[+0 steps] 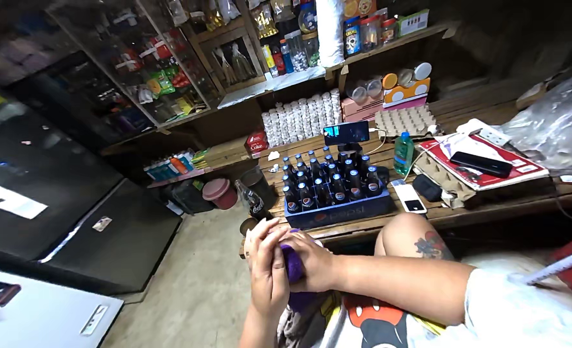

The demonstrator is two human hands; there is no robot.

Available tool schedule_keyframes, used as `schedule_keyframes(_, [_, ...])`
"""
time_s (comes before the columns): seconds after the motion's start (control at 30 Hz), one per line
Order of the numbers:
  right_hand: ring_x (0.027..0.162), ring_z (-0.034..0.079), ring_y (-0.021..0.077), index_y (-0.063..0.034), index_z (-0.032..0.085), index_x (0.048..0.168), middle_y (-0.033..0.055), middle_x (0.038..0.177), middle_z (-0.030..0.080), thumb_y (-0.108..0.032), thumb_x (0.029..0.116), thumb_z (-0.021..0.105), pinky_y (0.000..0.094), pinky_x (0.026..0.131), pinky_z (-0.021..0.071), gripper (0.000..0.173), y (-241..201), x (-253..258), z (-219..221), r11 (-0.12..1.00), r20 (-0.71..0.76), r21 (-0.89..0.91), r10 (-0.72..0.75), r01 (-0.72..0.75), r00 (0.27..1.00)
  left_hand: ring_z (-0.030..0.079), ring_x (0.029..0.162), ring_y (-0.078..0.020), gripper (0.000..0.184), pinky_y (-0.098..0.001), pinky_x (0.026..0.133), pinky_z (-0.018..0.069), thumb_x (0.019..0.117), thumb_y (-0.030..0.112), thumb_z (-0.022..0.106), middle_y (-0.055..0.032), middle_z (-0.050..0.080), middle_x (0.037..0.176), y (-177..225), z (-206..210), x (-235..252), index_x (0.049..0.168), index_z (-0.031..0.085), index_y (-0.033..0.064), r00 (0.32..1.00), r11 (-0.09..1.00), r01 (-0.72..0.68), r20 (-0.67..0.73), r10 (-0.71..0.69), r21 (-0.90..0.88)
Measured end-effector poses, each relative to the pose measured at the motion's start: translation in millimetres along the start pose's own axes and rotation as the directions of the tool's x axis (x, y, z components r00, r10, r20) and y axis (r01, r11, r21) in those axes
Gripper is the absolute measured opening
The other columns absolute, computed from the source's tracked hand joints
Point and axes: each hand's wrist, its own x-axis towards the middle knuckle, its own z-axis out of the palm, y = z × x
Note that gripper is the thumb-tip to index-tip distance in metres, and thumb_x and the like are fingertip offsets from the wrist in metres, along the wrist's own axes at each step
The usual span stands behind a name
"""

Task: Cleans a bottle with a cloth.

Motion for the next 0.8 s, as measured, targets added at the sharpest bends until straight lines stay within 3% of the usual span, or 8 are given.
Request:
schedule_keyframes(0.13, [0.124,0.060,0.0404,0.0103,0.061,0.126,0.0268,0.127,0.065,-0.028,0.0785,0.082,0.0544,0.109,0.0432,0.064,4,2,5,0.993,-0.047,-0.048,-0.111,0.108,0.993,0.039,0.148,-0.0233,0.039,-0.0576,0.124,0.0177,0.1111,0.038,0.032,-0.0041,0.057,0.145,2,-2,-3,0.123,0.066,0.0245,0.999,0.997,0.042,-0.005,-0.042,0.059])
schedule_keyframes(0.23, [0.123,0.061,0.0403,0.0095,0.061,0.126,0.0263,0.125,0.066,-0.030,0.0763,0.084,0.0537,0.106,0.0461,0.067,13,5,7,0.984,-0.033,-0.087,-0.161,0.158,0.986,0.038,0.148,-0.0239,0.042,-0.0557,0.124,0.0184,0.1111,0.040,0.030,-0.0061,0.057,0.145,1,-4,-4,0.124,0.066,0.0216,0.998,0.996,0.069,0.002,-0.069,0.050])
schedule_keyframes(0.47, [0.131,0.055,0.0381,0.0054,0.057,0.132,0.0253,0.135,0.060,-0.032,0.0702,0.089,0.0526,0.113,0.0409,0.079,36,8,12,1.000,0.085,-0.030,-0.005,0.007,0.996,0.041,0.145,-0.0237,0.048,-0.0487,0.124,0.0253,0.1110,0.043,0.029,-0.0094,0.057,0.144,-6,-8,-4,0.125,0.066,0.0159,0.997,0.997,0.075,0.008,-0.075,-0.027])
schedule_keyframes(0.8, [0.137,0.050,0.0335,0.0014,0.048,0.144,0.0220,0.143,0.055,-0.037,0.0731,0.088,0.0493,0.118,0.0351,0.090,57,5,14,0.990,0.200,-0.045,0.139,-0.133,0.970,0.045,0.143,-0.0236,0.047,-0.0450,0.123,0.0299,0.1107,0.042,0.031,-0.0084,0.060,0.142,-11,-15,-4,0.124,0.066,0.0137,0.992,0.985,0.128,0.001,-0.128,-0.117])
